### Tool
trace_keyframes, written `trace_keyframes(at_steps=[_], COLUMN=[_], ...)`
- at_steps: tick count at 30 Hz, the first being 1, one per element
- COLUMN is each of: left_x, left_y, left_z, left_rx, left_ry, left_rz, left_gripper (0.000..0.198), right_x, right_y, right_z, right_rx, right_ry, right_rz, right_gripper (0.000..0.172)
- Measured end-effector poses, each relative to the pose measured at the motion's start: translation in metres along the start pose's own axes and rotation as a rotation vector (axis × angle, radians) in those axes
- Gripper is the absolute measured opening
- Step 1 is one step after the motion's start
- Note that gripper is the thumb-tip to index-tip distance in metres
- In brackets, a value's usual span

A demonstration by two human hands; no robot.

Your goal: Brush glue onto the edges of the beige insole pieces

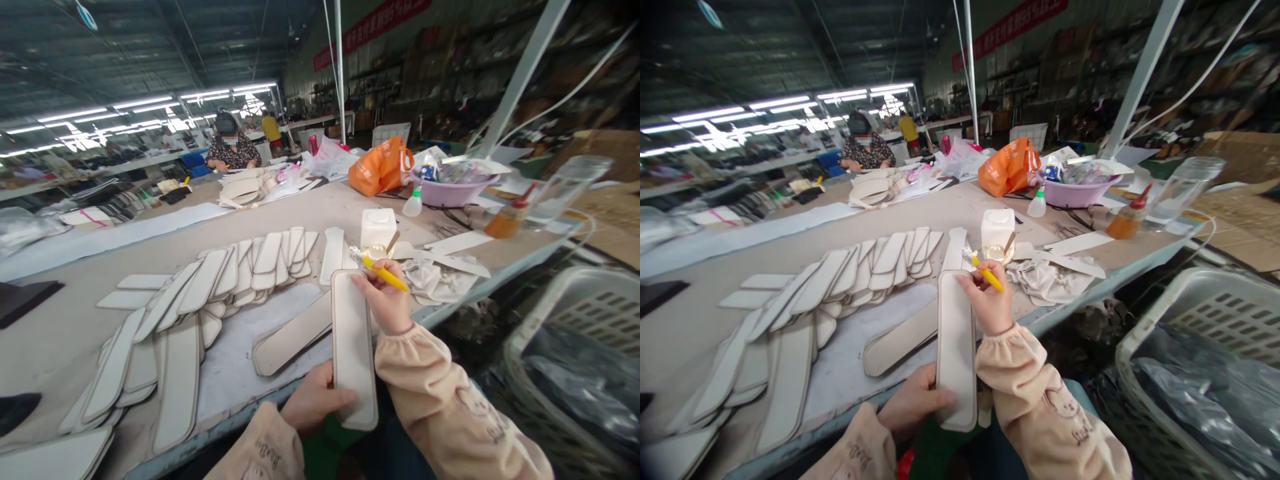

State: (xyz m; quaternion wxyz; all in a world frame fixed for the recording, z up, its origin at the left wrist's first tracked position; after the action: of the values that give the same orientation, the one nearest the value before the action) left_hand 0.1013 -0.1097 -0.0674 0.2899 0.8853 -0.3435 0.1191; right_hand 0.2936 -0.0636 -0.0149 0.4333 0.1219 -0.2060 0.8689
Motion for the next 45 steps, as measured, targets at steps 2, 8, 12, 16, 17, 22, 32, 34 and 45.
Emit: trace_keyframes(at_steps=[2, 8, 12, 16, 17, 22, 32, 34, 45], left_x=[0.005, 0.016, 0.016, 0.013, 0.013, 0.014, 0.002, -0.004, -0.093], left_y=[-0.003, -0.009, -0.009, -0.009, -0.009, -0.008, -0.008, -0.008, -0.071], left_z=[-0.006, -0.019, -0.022, -0.021, -0.021, -0.022, -0.025, -0.038, -0.218], left_rx=[0.067, 0.081, 0.068, 0.071, 0.070, 0.073, 0.241, 0.273, 0.254], left_ry=[0.047, 0.139, 0.121, 0.131, 0.139, 0.192, 0.114, 0.094, -0.370], left_rz=[-0.059, -0.305, -0.322, -0.316, -0.311, -0.237, -0.331, -0.370, -0.675], left_gripper=[0.050, 0.037, 0.033, 0.032, 0.032, 0.032, 0.023, 0.021, 0.030], right_x=[0.002, 0.005, 0.002, 0.000, -0.001, -0.002, -0.003, -0.005, -0.018], right_y=[0.004, 0.008, 0.007, 0.008, 0.008, 0.007, 0.009, 0.008, 0.006], right_z=[0.001, -0.002, -0.005, -0.010, -0.012, -0.014, -0.012, -0.008, 0.010], right_rx=[0.006, 0.027, 0.035, 0.022, 0.010, -0.038, -0.140, -0.158, -0.345], right_ry=[-0.017, -0.017, 0.018, 0.058, 0.068, 0.143, 0.231, 0.220, 0.206], right_rz=[0.023, 0.083, 0.131, 0.188, 0.183, 0.131, 0.117, 0.115, 0.147], right_gripper=[0.041, 0.042, 0.048, 0.049, 0.048, 0.045, 0.038, 0.036, 0.023])
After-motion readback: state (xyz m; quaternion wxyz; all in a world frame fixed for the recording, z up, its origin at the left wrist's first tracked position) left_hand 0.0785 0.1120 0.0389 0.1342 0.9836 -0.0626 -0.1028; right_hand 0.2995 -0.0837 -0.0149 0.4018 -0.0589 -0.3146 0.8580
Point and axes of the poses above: each hand's wrist, its own y-axis away from the middle knuckle, its own x-axis out of the palm, z = x × y, the point moved 1 cm from there along -y, towards the middle knuckle, and after that the axes turned 12 degrees about -z, right-handed, at the moved point
